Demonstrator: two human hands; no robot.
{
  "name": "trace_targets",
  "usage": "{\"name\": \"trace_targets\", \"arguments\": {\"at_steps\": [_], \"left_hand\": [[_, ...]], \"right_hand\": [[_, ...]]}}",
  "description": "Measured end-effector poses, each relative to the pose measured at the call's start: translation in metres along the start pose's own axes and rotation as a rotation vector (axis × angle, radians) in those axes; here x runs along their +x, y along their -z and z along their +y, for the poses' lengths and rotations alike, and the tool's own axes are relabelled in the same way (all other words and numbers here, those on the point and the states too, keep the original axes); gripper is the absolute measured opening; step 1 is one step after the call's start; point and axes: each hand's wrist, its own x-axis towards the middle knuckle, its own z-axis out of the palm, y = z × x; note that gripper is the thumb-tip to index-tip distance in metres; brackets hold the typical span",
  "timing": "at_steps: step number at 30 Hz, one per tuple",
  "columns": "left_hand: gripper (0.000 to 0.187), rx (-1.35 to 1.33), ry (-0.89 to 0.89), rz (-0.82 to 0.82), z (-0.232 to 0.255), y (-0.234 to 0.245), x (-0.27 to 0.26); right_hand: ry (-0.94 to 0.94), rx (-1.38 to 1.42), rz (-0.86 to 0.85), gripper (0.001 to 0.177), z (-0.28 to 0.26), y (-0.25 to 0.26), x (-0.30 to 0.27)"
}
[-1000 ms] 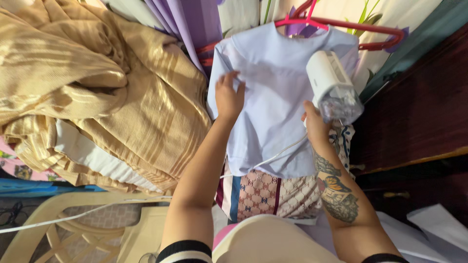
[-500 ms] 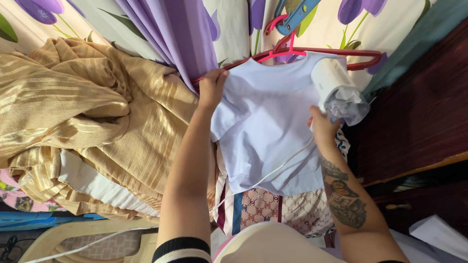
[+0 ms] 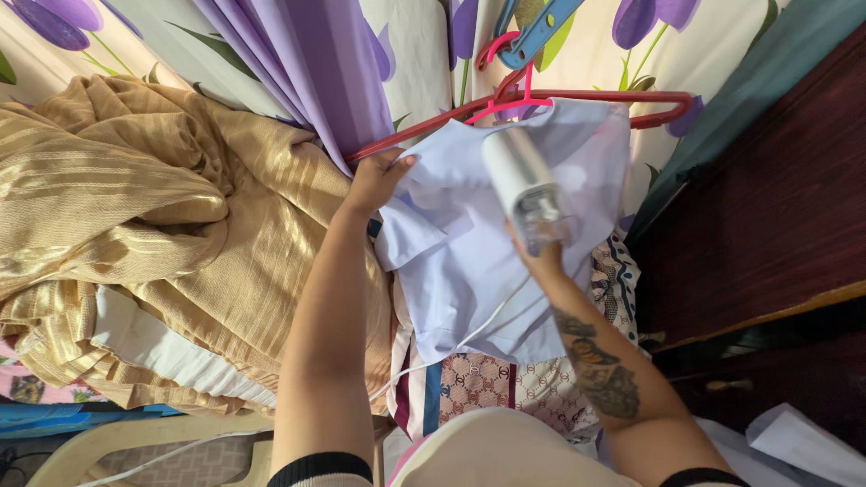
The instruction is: The person uses a handheld garment steamer to remove wrinkles from a white shirt hanging on a hanger. They move the steamer over the shirt's body and sleeves, then place the steamer on a nearby chair and set the shirt aside.
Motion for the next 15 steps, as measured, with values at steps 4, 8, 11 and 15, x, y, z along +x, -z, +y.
{"name": "trace_targets", "arguments": {"at_steps": [4,8,11,15], "left_hand": [[0.036,-0.047,0.043,-0.068,0.005,0.000,-0.003],[0.038,-0.006,0.066,-0.037,0.004,-0.006,-0.013],[0.040,0.231,-0.038,0.165,-0.002,-0.013,-0.018],[0.029,0.467,0.050,0.527,-0.019,-0.012,-0.043]], "right_hand": [[-0.224,0.155,0.207,0.018,0.017,0.058,0.025],[-0.547,0.435,0.316,0.018,0.007,0.082,0.037],[-0.562,0.485,0.262,0.025,0.000,0.069,0.023],[-0.433,0.395,0.085,0.029,0.000,0.019,-0.016]]}}
